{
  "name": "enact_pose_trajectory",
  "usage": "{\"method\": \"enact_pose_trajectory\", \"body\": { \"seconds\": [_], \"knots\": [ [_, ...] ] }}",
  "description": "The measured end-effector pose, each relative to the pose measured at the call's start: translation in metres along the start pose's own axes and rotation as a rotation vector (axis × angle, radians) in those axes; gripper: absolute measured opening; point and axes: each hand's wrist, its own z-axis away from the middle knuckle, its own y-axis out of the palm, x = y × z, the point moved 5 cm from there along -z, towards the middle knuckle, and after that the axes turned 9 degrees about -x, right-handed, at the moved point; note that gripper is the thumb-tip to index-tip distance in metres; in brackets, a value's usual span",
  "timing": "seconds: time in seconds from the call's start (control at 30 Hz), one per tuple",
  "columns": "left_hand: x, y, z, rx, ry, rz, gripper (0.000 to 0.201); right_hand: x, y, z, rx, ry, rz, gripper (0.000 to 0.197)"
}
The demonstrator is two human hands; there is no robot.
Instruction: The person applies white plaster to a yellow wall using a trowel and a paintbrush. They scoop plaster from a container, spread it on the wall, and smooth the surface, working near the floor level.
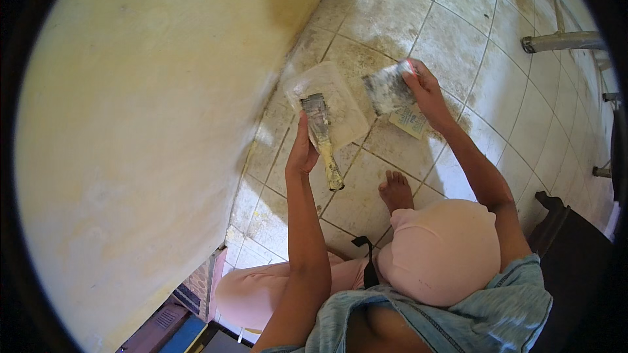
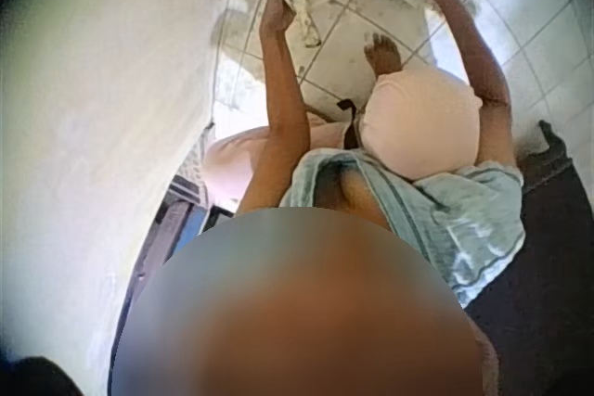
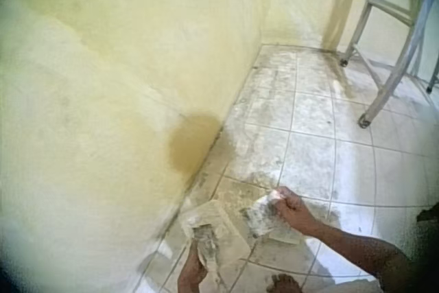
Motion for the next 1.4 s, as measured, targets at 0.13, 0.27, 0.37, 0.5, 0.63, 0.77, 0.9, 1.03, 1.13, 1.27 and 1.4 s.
{"method": "enact_pose_trajectory", "body": {
  "seconds": [0.13,0.27,0.37,0.5,0.63,0.77,0.9,1.03,1.13,1.27,1.4],
  "knots": [
    [0.000,-0.010,-0.005,0.037,0.035,0.042,0.072,-0.063,-0.047,0.025,-0.019,0.028,0.254,0.031],
    [0.004,-0.009,-0.006,0.028,0.031,0.061,0.073,-0.083,-0.055,0.033,-0.126,0.147,0.019,0.034],
    [0.013,-0.004,-0.006,0.008,-0.001,0.033,0.075,-0.064,-0.050,0.036,-0.079,0.347,-0.164,0.039],
    [0.022,0.005,-0.007,0.039,-0.039,0.031,0.078,-0.034,-0.025,0.033,-0.011,0.422,-0.310,0.044],
    [0.028,0.008,-0.006,0.073,-0.067,-0.018,0.075,-0.049,-0.018,-0.008,-0.049,0.211,-0.195,0.045],
    [0.027,0.008,-0.009,0.091,-0.028,0.002,0.073,-0.074,-0.045,-0.032,-0.181,0.001,0.433,0.047],
    [0.028,0.007,-0.010,0.084,-0.009,0.034,0.072,-0.043,-0.041,-0.011,-0.227,-0.207,0.829,0.058],
    [0.026,0.017,-0.010,0.121,-0.017,0.116,0.071,0.028,0.015,0.048,0.079,-0.566,0.459,0.078],
    [0.021,0.025,-0.012,0.147,0.047,0.139,0.072,0.054,0.065,0.093,0.513,-0.823,0.664,0.072],
    [0.018,0.026,-0.016,0.157,0.046,0.143,0.074,0.061,0.089,0.098,0.586,-0.886,0.665,0.062],
    [0.009,0.017,-0.016,0.094,0.115,0.127,0.081,0.076,0.062,0.084,0.473,-0.709,0.376,0.048]
  ]
}}
